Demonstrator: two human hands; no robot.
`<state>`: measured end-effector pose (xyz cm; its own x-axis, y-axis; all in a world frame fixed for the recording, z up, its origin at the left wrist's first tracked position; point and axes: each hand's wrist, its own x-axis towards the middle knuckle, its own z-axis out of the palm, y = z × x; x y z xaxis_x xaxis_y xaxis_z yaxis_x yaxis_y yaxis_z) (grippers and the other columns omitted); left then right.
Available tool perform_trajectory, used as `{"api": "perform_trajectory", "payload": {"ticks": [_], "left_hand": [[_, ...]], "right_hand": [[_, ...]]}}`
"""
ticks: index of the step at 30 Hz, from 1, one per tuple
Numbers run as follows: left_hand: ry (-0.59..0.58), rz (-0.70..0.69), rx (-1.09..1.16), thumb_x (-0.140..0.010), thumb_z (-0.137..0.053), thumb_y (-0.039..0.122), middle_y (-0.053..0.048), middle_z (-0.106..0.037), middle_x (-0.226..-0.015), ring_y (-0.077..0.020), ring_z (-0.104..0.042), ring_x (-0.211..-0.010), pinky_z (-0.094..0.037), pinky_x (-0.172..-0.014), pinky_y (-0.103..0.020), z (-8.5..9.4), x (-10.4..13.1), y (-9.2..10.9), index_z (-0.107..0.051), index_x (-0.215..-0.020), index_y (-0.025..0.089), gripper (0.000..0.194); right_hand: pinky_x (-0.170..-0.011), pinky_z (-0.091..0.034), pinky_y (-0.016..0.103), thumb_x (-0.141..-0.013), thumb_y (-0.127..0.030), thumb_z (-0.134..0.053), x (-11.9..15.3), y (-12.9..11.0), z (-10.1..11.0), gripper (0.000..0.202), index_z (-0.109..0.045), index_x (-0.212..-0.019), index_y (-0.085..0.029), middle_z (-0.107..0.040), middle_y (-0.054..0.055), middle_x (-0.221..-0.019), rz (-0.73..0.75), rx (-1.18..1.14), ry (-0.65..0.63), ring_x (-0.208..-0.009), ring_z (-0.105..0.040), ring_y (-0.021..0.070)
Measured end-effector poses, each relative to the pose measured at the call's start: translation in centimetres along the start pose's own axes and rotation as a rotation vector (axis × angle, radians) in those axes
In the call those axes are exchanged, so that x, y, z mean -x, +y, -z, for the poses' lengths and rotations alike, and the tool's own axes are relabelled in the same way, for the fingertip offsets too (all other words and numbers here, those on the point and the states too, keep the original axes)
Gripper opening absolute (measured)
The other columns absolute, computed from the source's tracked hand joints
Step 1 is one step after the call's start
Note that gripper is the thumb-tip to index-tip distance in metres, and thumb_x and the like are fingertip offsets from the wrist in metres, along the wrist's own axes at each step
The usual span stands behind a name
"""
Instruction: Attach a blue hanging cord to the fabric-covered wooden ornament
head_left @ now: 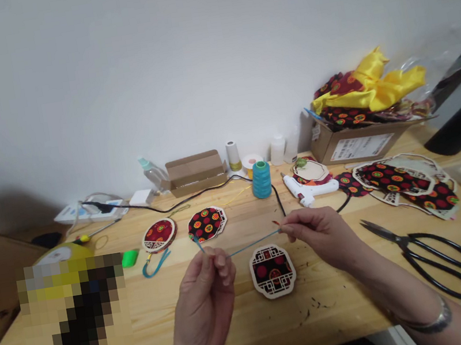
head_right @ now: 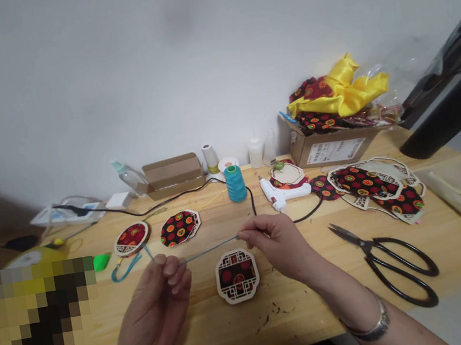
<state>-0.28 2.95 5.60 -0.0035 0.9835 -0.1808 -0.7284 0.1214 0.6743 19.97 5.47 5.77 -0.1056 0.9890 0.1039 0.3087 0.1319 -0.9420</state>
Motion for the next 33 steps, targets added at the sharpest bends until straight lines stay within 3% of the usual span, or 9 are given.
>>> {"api": "perform_trajectory", "payload": {"ticks": [6,8,11,13,16,19,23,26,33], "left_hand": [[0.111,0.010,-0.002,-0.071,-0.067,0.016,0.000,-0.059,-0.069,-0.0045,-0.043,-0.049,-0.038,-0.042,-0.014,1.2,-1.0,1.8,-0.064,-0.079,0.013,0.008],[0.225,-0.156,-0.112,-0.073,-0.065,0.014,-0.002,-0.064,-0.084,-0.0056,-0.049,-0.056,-0.041,-0.047,-0.015,1.3,-1.4,2.8,-0.065,-0.086,0.015,0.014],[0.355,-0.598,-0.358,-0.074,-0.064,0.013,0.000,-0.064,-0.098,-0.0110,-0.057,-0.088,-0.045,-0.078,-0.019,0.3,-1.2,3.5,-0.067,-0.093,0.021,0.021],[0.313,-0.710,-0.651,-0.073,-0.065,0.013,-0.001,-0.061,-0.113,-0.0148,-0.051,-0.108,-0.035,-0.095,-0.021,-1.0,-0.5,3.2,-0.070,-0.090,0.022,0.019],[-0.032,-0.596,-0.998,-0.080,-0.057,0.016,-0.004,-0.062,-0.114,-0.0190,-0.048,-0.113,-0.027,-0.102,-0.027,-2.5,0.4,1.6,-0.070,-0.096,0.021,0.021],[-0.249,-0.317,-1.017,-0.085,-0.050,0.020,-0.004,-0.064,-0.112,-0.0200,-0.054,-0.106,-0.037,-0.093,-0.029,-2.9,0.6,-0.3,-0.064,-0.109,0.024,0.029],[-0.334,-0.122,-0.967,-0.088,-0.044,0.025,-0.002,-0.068,-0.085,-0.0175,-0.060,-0.080,-0.045,-0.074,-0.027,-2.8,0.3,-1.6,-0.059,-0.116,0.025,0.032],[-0.377,-0.097,-0.965,-0.086,-0.047,0.025,-0.002,-0.066,-0.076,-0.0170,-0.058,-0.070,-0.045,-0.066,-0.026,-2.6,0.3,-1.6,-0.060,-0.116,0.025,0.033],[-0.322,-0.037,-1.023,-0.082,-0.052,0.023,-0.001,-0.064,-0.068,-0.0139,-0.047,-0.051,-0.040,-0.054,-0.024,-2.3,0.7,-1.6,-0.065,-0.110,0.027,0.031]], "right_hand": [[-0.056,-0.040,0.022,-0.079,-0.023,-0.055,0.1,-0.5,0.9,0.014,-0.065,-0.070,-0.018,-0.059,-0.002,-0.059,0.067,0.109,-0.029,-0.058,-0.051,0.0113],[-0.055,-0.040,0.022,-0.080,-0.023,-0.055,0.1,-0.7,1.2,0.014,-0.066,-0.072,-0.018,-0.059,-0.002,-0.060,0.094,0.150,-0.067,-0.058,-0.051,0.0112],[-0.056,-0.039,0.021,-0.081,-0.021,-0.055,0.0,-1.4,1.3,0.015,-0.065,-0.070,-0.018,-0.059,-0.002,-0.060,0.166,0.206,-0.134,-0.058,-0.052,0.0110],[-0.058,-0.039,0.021,-0.082,-0.019,-0.054,0.0,-1.9,1.0,0.015,-0.064,-0.071,-0.018,-0.060,-0.002,-0.063,0.214,0.242,-0.183,-0.060,-0.053,0.0109],[-0.062,-0.039,0.021,-0.082,-0.014,-0.052,0.0,-2.8,0.5,0.015,-0.064,-0.074,-0.017,-0.062,-0.001,-0.066,0.288,0.290,-0.262,-0.064,-0.055,0.0105],[-0.066,-0.039,0.021,-0.083,-0.008,-0.048,0.0,-3.3,0.1,0.019,-0.063,-0.076,-0.017,-0.062,0.000,-0.071,0.362,0.348,-0.330,-0.067,-0.055,0.0102],[-0.064,-0.038,0.021,-0.085,-0.007,-0.044,0.0,-3.4,0.1,0.023,-0.062,-0.073,-0.017,-0.060,0.000,-0.071,0.413,0.432,-0.370,-0.068,-0.053,0.0108],[-0.061,-0.037,0.022,-0.085,-0.009,-0.044,-0.2,-3.1,0.1,0.023,-0.062,-0.072,-0.016,-0.058,0.001,-0.068,0.427,0.491,-0.374,-0.065,-0.052,0.0115],[-0.057,-0.034,0.021,-0.083,-0.008,-0.049,-0.5,-2.8,-0.3,0.019,-0.062,-0.071,-0.016,-0.058,0.000,-0.066,0.468,0.542,-0.445,-0.064,-0.050,0.0114]]}}
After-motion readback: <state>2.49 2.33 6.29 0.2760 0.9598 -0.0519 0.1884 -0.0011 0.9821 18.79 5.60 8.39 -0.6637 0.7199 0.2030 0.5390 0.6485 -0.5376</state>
